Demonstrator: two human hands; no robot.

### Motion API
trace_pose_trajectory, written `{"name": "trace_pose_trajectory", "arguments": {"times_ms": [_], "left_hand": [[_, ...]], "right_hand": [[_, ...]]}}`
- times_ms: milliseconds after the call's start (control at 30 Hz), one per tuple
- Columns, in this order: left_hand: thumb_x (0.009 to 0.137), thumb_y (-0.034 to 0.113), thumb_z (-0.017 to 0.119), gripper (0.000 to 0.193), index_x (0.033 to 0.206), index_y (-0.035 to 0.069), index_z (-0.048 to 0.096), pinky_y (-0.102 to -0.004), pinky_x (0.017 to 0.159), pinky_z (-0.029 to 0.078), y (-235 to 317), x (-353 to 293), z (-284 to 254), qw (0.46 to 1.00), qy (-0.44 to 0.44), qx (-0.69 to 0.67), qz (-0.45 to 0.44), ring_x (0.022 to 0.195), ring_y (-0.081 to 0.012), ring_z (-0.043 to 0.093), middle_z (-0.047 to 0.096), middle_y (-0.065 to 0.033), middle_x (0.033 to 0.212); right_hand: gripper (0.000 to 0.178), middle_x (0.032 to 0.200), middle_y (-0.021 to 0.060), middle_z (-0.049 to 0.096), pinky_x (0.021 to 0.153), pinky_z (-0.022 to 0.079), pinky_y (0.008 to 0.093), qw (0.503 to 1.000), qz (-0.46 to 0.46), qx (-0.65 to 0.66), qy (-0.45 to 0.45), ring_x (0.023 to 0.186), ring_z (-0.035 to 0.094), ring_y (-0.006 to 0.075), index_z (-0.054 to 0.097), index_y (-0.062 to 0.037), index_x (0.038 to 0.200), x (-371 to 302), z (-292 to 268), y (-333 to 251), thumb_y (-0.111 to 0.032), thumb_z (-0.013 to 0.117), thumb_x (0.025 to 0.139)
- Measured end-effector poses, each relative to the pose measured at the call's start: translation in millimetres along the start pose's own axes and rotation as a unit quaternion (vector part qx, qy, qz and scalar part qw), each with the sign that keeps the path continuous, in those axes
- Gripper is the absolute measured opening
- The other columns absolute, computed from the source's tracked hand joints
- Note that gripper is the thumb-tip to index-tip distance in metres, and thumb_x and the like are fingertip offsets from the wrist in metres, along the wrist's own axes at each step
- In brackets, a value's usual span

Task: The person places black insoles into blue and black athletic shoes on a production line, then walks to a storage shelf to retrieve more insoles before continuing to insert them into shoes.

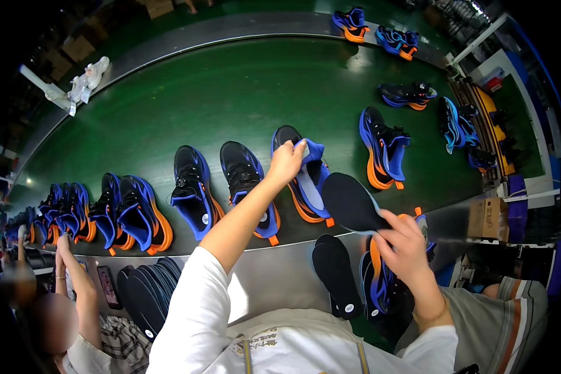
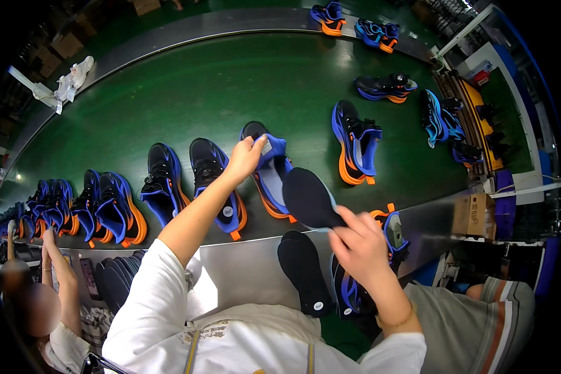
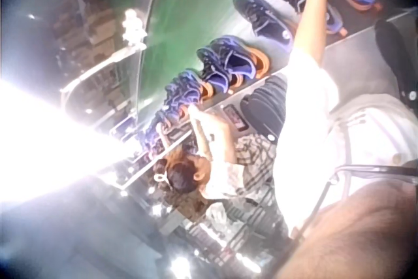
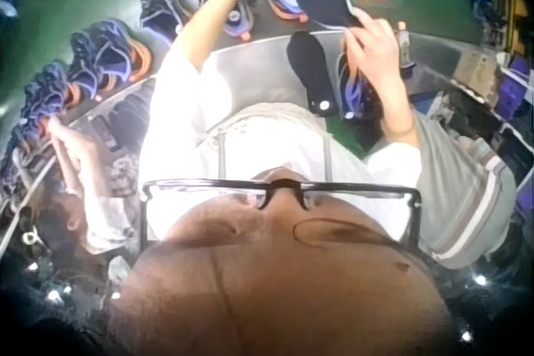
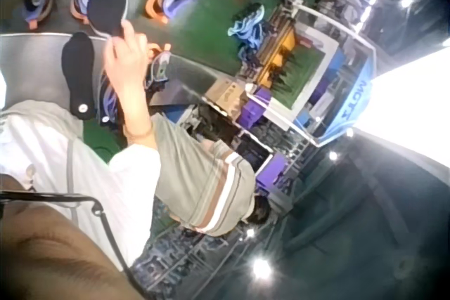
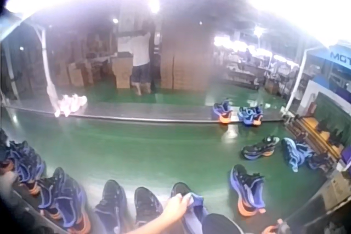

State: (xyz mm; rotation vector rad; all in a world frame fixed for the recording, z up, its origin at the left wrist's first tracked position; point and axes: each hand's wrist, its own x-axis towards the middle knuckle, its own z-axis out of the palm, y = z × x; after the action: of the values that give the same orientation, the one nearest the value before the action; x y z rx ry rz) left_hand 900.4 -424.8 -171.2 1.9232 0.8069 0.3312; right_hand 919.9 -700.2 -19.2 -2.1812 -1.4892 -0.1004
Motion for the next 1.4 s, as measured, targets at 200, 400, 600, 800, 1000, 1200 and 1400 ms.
{"name": "trace_pose_trajectory", "arguments": {"times_ms": [200, 400, 600, 800, 1000, 1200, 1400], "left_hand": [[0.086, 0.042, 0.049, 0.048, 0.072, -0.005, 0.052, -0.0329, 0.058, 0.041, -3, -3, -1, 1.000, -0.003, -0.016, 0.003, 0.060, -0.0167, 0.050, 0.052, -0.0101, 0.060], [0.085, 0.043, 0.051, 0.049, 0.074, -0.004, 0.054, -0.0320, 0.058, 0.041, 4, -5, -10, 0.996, -0.042, -0.065, -0.046, 0.062, -0.0151, 0.049, 0.053, -0.0079, 0.063], [0.079, 0.049, 0.053, 0.057, 0.091, -0.007, 0.057, -0.0370, 0.072, 0.046, -14, -5, -2, 0.997, 0.034, -0.076, -0.001, 0.082, -0.0324, 0.061, 0.061, -0.0254, 0.082], [0.079, 0.048, 0.056, 0.059, 0.092, -0.010, 0.059, -0.0284, 0.061, 0.044, -4, -9, -14, 0.997, -0.034, -0.049, -0.049, 0.067, -0.0151, 0.055, 0.060, -0.0139, 0.072], [0.082, 0.046, 0.054, 0.054, 0.078, -0.008, 0.059, -0.0282, 0.052, 0.040, -5, -7, -12, 0.994, -0.032, -0.090, -0.052, 0.057, -0.0108, 0.048, 0.054, -0.0078, 0.060], [0.083, 0.045, 0.053, 0.051, 0.073, -0.005, 0.057, -0.0296, 0.049, 0.038, -13, -5, -10, 0.996, -0.040, -0.065, -0.051, 0.055, -0.0111, 0.046, 0.051, -0.0070, 0.056], [0.084, 0.045, 0.052, 0.051, 0.072, -0.004, 0.057, -0.0294, 0.049, 0.038, -11, -4, -11, 0.996, -0.055, -0.058, -0.043, 0.054, -0.0111, 0.044, 0.050, -0.0064, 0.055]], "right_hand": [[0.008, 0.100, 0.0105, 0.060, 0.072, 0.045, 0.0317, 0.994, -0.027, -0.070, -0.076, 0.080, 0.053, 0.0235, 0.060, -0.0016, 0.066, 32, 110, 31, -0.008, 0.057, 0.069], [0.013, 0.085, 0.0155, 0.060, 0.070, 0.048, 0.0369, 0.990, 0.108, -0.041, -0.085, 0.078, 0.057, 0.0283, 0.059, -0.0004, 0.074, 63, 186, 31, -0.011, 0.053, 0.077], [0.029, 0.096, 0.0175, 0.054, 0.070, 0.049, 0.0404, 0.981, 0.098, -0.091, -0.143, 0.079, 0.058, 0.0350, 0.057, -0.0014, 0.089, 65, 151, 12, -0.027, 0.061, 0.075], [0.019, 0.080, 0.0187, 0.059, 0.073, 0.049, 0.0403, 0.910, 0.077, -0.074, -0.400, 0.079, 0.058, 0.0345, 0.063, -0.0010, 0.077, 103, 154, 36, -0.018, 0.060, 0.068], [0.014, 0.081, 0.0189, 0.054, 0.067, 0.048, 0.0400, 0.979, -0.001, -0.040, -0.197, 0.073, 0.057, 0.0329, 0.061, 0.0006, 0.071, 85, 206, 48, -0.011, 0.054, 0.074], [0.021, 0.091, 0.0159, 0.055, 0.071, 0.047, 0.0377, 0.941, -0.032, -0.149, -0.303, 0.085, 0.055, 0.0291, 0.062, -0.0025, 0.083, 81, 209, 50, -0.016, 0.047, 0.080], [0.028, 0.111, 0.0131, 0.050, 0.083, 0.040, 0.0345, 0.848, -0.072, -0.222, -0.476, 0.106, 0.044, 0.0261, 0.063, -0.0076, 0.100, 93, 205, 54, -0.019, 0.042, 0.084]]}}
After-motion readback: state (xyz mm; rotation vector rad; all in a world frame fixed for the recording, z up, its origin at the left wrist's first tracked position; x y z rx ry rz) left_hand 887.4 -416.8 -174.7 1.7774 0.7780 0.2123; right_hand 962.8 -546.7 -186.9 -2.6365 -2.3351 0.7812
